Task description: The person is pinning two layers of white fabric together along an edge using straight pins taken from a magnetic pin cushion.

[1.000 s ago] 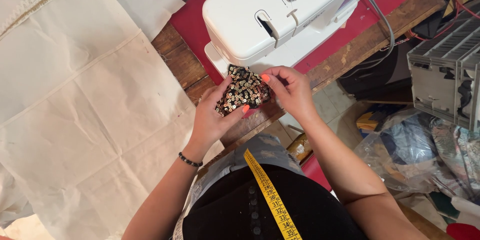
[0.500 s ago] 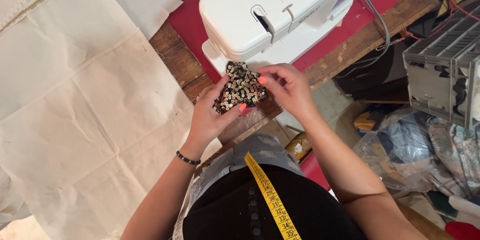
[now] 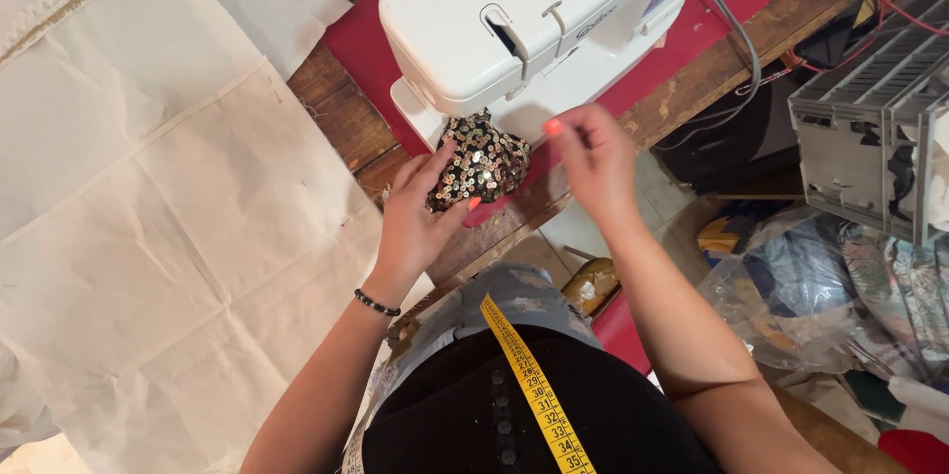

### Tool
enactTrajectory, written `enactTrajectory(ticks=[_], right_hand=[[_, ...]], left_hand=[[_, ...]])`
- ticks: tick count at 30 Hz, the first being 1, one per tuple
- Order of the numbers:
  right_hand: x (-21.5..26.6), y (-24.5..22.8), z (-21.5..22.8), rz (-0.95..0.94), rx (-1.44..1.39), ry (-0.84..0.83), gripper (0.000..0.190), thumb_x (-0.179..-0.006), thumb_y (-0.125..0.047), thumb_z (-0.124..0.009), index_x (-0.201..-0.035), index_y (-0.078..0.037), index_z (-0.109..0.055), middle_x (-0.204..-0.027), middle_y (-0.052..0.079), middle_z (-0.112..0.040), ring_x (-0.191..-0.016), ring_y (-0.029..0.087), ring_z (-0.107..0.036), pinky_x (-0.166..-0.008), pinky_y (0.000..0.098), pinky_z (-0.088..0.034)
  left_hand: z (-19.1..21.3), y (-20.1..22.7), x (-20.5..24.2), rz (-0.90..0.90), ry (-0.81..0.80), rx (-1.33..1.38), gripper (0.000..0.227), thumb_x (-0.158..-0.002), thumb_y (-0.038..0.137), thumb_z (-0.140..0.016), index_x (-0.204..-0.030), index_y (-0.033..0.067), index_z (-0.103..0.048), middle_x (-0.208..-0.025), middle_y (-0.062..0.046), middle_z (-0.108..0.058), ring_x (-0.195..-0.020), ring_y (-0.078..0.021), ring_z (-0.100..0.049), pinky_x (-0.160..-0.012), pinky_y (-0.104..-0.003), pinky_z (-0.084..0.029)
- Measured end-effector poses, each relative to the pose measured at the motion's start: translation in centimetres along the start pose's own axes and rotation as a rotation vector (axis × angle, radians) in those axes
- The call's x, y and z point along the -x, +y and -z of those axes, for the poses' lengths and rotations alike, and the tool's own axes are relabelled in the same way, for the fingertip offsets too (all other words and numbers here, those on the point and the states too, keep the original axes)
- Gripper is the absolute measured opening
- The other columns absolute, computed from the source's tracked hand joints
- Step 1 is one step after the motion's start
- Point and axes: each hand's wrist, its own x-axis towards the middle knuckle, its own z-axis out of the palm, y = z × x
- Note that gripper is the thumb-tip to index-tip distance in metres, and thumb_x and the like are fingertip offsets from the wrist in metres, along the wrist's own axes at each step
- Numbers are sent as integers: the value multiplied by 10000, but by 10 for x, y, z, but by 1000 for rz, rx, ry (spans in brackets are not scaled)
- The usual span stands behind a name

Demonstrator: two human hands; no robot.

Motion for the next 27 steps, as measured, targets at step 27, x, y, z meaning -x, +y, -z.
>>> enactTrajectory(ticks=[27], right_hand=[[39, -113, 11, 350, -438, 38, 268, -912, -117, -761, -904, 104, -609, -825, 288, -650, -708, 318, -690, -625, 351, -581]], left_hand=[[-2, 116, 27, -329, -137, 651, 455, -946, 202, -736, -1326, -5, -595, -942, -93, -728, -810, -177, -731, -749, -338, -611]])
